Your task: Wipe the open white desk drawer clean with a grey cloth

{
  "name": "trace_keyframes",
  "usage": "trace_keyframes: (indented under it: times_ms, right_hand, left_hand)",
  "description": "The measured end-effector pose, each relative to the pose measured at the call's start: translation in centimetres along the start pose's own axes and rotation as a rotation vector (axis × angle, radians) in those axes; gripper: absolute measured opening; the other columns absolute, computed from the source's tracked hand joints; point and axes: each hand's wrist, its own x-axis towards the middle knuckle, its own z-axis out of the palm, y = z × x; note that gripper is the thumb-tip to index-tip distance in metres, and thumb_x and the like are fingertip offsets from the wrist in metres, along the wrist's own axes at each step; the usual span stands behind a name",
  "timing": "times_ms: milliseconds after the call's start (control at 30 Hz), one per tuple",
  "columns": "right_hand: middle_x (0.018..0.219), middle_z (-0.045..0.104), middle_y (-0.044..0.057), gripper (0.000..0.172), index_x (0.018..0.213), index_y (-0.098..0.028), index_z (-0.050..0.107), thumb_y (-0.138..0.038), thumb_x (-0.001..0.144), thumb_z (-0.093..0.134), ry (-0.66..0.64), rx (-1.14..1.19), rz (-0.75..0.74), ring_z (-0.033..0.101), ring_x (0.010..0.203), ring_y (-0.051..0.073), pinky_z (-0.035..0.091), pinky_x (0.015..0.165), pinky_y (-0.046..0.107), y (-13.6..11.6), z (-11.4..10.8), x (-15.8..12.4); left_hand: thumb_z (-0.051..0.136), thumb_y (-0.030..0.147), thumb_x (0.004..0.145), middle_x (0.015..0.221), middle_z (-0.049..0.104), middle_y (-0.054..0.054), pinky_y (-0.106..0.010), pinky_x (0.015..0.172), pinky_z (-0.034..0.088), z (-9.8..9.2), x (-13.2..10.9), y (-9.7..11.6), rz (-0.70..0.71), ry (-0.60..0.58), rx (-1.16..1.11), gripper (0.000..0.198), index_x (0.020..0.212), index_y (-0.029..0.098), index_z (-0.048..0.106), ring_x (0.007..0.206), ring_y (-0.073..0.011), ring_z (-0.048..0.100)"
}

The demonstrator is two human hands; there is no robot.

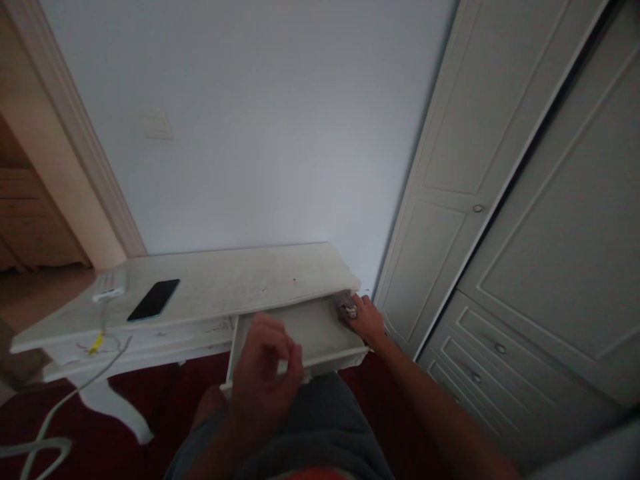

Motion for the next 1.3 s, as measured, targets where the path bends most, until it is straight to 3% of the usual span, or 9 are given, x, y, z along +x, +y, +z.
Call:
trace_keyframes:
  times_ms: [67, 167, 300, 433, 633, 767, 933, 1100, 1300]
  right_hand:
    - [0.142, 0.062, 0.016, 0.057, 0.151, -0.023, 0.055, -0.048, 0.101, 0.069, -0.009, 0.014, -0.050, 0.064, 0.125, 0.031, 0.052, 0.096, 0.036, 0.4, 0.0, 0.0]
    - [0.148, 0.061, 0.016, 0.058, 0.151, -0.023, 0.056, -0.045, 0.099, 0.070, -0.053, 0.012, -0.150, 0.062, 0.131, 0.031, 0.050, 0.104, 0.037, 0.8, -0.7, 0.4]
    - [0.151, 0.064, 0.012, 0.073, 0.147, -0.028, 0.062, -0.035, 0.079, 0.086, -0.220, -0.039, -0.301, 0.068, 0.127, 0.033, 0.053, 0.101, 0.038, 0.8, -3.0, 2.3]
    - [0.133, 0.077, 0.014, 0.075, 0.129, -0.025, 0.076, -0.023, 0.057, 0.094, -0.410, -0.115, -0.380, 0.075, 0.118, 0.041, 0.058, 0.094, 0.044, 0.2, -5.0, 4.0]
    - [0.120, 0.083, 0.012, 0.079, 0.128, -0.026, 0.079, -0.027, 0.052, 0.098, -0.539, -0.115, -0.387, 0.079, 0.110, 0.041, 0.059, 0.086, 0.042, -0.1, -5.8, 1.5]
    - [0.132, 0.079, 0.011, 0.084, 0.141, -0.029, 0.072, -0.029, 0.060, 0.093, -0.444, -0.053, -0.308, 0.076, 0.119, 0.038, 0.056, 0.092, 0.039, 1.1, -5.2, -1.1]
    - [0.138, 0.072, 0.015, 0.061, 0.144, -0.023, 0.066, -0.038, 0.086, 0.074, -0.235, 0.039, -0.097, 0.072, 0.124, 0.033, 0.052, 0.097, 0.037, 1.7, -3.1, -1.7]
    - [0.141, 0.071, 0.016, 0.059, 0.145, -0.024, 0.065, -0.044, 0.090, 0.071, -0.148, 0.101, 0.020, 0.072, 0.123, 0.034, 0.052, 0.094, 0.037, 0.6, -1.5, 1.1]
    - [0.132, 0.080, 0.012, 0.050, 0.134, -0.026, 0.077, -0.049, 0.090, 0.071, -0.241, 0.135, 0.027, 0.076, 0.122, 0.034, 0.055, 0.090, 0.036, 0.0, -1.8, 5.4]
  left_hand:
    - [0.058, 0.003, 0.084, 0.088, 0.058, 0.003, -0.025, 0.072, 0.052, -1.0, -0.6, -5.5, -0.065, -0.189, 0.255, 0.024, 0.085, 0.027, 0.060, 0.079, -0.0139, 0.058]
    - [0.050, 0.002, 0.072, 0.098, 0.061, -0.002, -0.032, 0.081, 0.053, -3.7, -2.5, -13.9, -0.149, -0.402, 0.476, 0.036, 0.093, 0.025, 0.068, 0.092, -0.0202, 0.063]
    - [0.052, 0.007, 0.078, 0.102, 0.065, -0.005, -0.042, 0.096, 0.052, -6.1, -4.8, -19.6, -0.215, -0.484, 0.598, 0.028, 0.092, 0.025, 0.068, 0.104, -0.0266, 0.065]
    - [0.047, 0.008, 0.085, 0.097, 0.065, -0.004, -0.038, 0.085, 0.053, -6.1, -5.5, -20.5, -0.272, -0.477, 0.614, 0.027, 0.092, 0.024, 0.068, 0.088, -0.0231, 0.066]
    - [0.044, 0.000, 0.069, 0.101, 0.065, -0.004, -0.037, 0.094, 0.052, -6.3, -5.5, -21.4, -0.295, -0.473, 0.607, 0.041, 0.090, 0.025, 0.069, 0.101, -0.0231, 0.067]
    - [0.046, 0.001, 0.068, 0.099, 0.065, -0.003, -0.036, 0.090, 0.051, -6.5, -5.4, -21.7, -0.317, -0.475, 0.596, 0.042, 0.091, 0.025, 0.070, 0.097, -0.0227, 0.066]
    - [0.047, 0.003, 0.067, 0.092, 0.065, -0.003, -0.036, 0.087, 0.050, -6.1, -5.4, -21.5, -0.342, -0.496, 0.576, 0.035, 0.084, 0.025, 0.067, 0.092, -0.0229, 0.065]
    - [0.050, 0.011, 0.070, 0.088, 0.065, -0.003, -0.037, 0.082, 0.050, -6.3, -5.3, -21.9, -0.347, -0.524, 0.545, 0.024, 0.082, 0.025, 0.066, 0.084, -0.0230, 0.065]
    - [0.053, 0.022, 0.076, 0.092, 0.073, -0.007, -0.038, 0.085, 0.056, -6.5, -5.1, -22.6, -0.386, -0.559, 0.481, 0.020, 0.085, 0.024, 0.070, 0.088, -0.0241, 0.072]
